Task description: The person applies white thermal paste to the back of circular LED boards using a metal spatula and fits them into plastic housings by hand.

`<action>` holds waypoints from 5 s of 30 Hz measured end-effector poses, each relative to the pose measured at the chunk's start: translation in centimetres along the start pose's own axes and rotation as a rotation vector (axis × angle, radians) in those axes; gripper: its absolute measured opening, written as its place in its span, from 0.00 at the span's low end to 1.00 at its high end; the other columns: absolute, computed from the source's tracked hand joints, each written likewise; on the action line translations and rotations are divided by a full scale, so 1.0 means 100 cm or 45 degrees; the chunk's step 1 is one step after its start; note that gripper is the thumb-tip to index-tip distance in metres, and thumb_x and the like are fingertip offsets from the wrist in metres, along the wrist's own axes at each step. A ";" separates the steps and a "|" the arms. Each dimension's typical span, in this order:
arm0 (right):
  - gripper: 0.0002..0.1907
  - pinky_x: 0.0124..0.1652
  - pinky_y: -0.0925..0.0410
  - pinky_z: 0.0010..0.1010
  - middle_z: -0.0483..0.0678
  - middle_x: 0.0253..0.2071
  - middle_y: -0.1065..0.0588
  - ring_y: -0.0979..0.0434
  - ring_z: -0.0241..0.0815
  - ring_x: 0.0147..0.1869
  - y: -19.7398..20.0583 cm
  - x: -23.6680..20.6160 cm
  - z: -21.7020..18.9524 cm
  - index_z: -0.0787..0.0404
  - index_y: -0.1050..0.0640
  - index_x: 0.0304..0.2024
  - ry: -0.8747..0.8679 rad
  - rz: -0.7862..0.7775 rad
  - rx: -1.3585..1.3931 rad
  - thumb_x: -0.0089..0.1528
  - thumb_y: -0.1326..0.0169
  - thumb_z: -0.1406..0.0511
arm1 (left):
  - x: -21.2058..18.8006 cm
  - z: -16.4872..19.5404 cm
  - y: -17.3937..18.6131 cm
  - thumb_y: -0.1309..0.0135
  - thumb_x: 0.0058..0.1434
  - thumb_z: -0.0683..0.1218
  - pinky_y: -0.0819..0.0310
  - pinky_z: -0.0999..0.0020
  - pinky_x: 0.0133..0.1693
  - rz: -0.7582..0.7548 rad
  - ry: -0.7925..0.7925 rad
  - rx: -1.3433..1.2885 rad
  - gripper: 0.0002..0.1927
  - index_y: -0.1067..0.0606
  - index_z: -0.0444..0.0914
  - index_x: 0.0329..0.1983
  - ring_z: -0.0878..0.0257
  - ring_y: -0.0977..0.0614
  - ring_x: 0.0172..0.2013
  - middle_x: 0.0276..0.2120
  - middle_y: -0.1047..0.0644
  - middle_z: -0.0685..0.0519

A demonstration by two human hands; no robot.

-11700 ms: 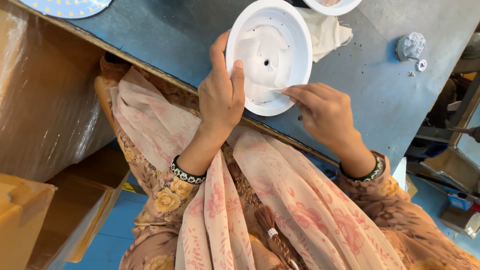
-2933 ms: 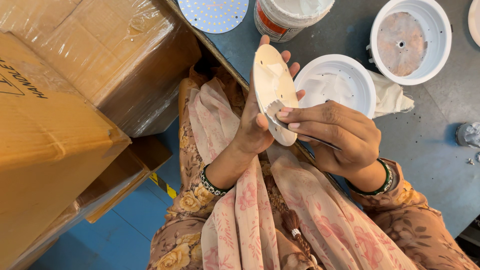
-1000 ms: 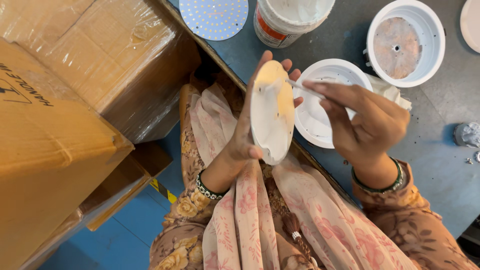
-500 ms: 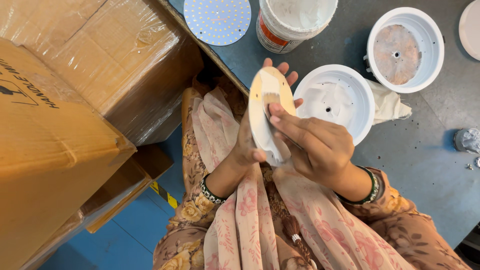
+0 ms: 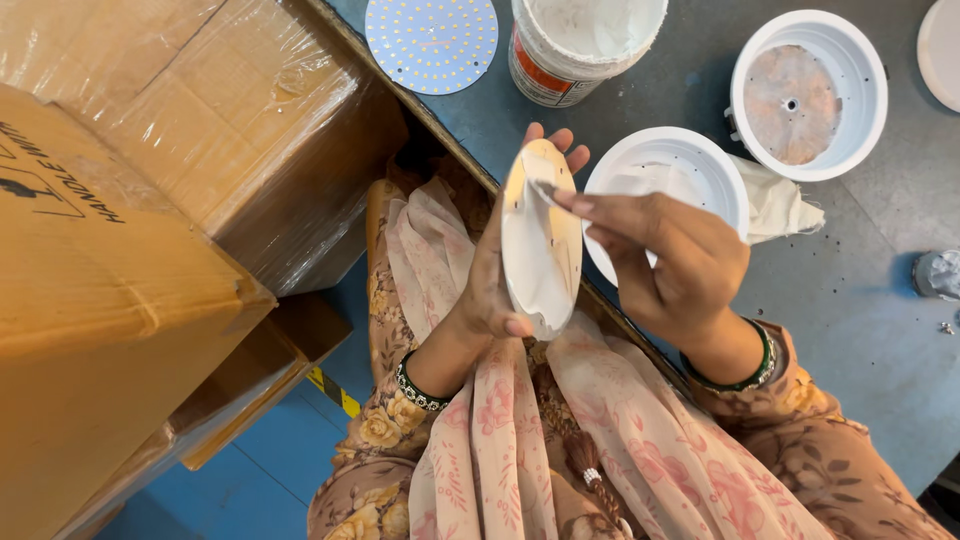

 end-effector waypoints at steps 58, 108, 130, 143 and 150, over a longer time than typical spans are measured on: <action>0.12 0.42 0.24 0.33 0.56 0.46 0.19 0.15 0.50 0.46 -0.018 -0.032 0.005 0.69 0.22 0.43 0.151 -0.206 0.112 0.57 0.38 0.77 | 0.004 0.008 0.027 0.42 0.62 0.70 0.30 0.60 0.65 0.309 -0.220 -0.541 0.55 0.48 0.33 0.78 0.49 0.36 0.68 0.71 0.40 0.43; 0.12 0.48 0.24 0.39 0.64 0.47 0.20 0.16 0.59 0.53 0.012 -0.033 -0.026 0.75 0.23 0.45 0.275 -0.299 -0.086 0.58 0.43 0.79 | 0.030 -0.023 0.029 0.57 0.67 0.76 0.36 0.56 0.67 0.474 -0.356 -0.731 0.49 0.46 0.37 0.76 0.50 0.36 0.69 0.65 0.35 0.41; 0.07 0.49 0.21 0.39 0.58 0.43 0.22 0.15 0.52 0.48 0.087 -0.139 0.085 0.75 0.26 0.48 -0.438 0.675 0.057 0.75 0.44 0.72 | 0.058 -0.029 -0.014 0.34 0.54 0.69 0.47 0.57 0.73 -0.104 -0.167 0.567 0.62 0.54 0.41 0.80 0.53 0.43 0.72 0.72 0.41 0.46; 0.16 0.45 0.24 0.40 0.57 0.46 0.23 0.22 0.47 0.44 0.119 -0.255 0.160 0.73 0.25 0.55 -0.785 1.215 0.588 0.78 0.40 0.64 | 0.082 -0.097 -0.056 0.28 0.27 0.79 0.68 0.24 0.63 -0.843 0.036 2.194 0.77 0.46 0.35 0.73 0.31 0.55 0.70 0.68 0.49 0.30; 0.13 0.48 0.29 0.36 0.54 0.45 0.25 0.24 0.44 0.45 0.105 -0.271 0.170 0.72 0.27 0.54 -0.953 1.314 1.255 0.79 0.45 0.65 | 0.059 -0.038 -0.026 0.32 0.62 0.69 0.39 0.44 0.68 -0.577 0.035 2.263 0.50 0.39 0.40 0.77 0.43 0.36 0.69 0.71 0.43 0.46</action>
Point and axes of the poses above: each hand's wrist, its own x-axis towards the middle knuckle, its own y-axis out of the back of the hand, z = x × y, the point moved 7 cm from there along x, towards the middle knuckle
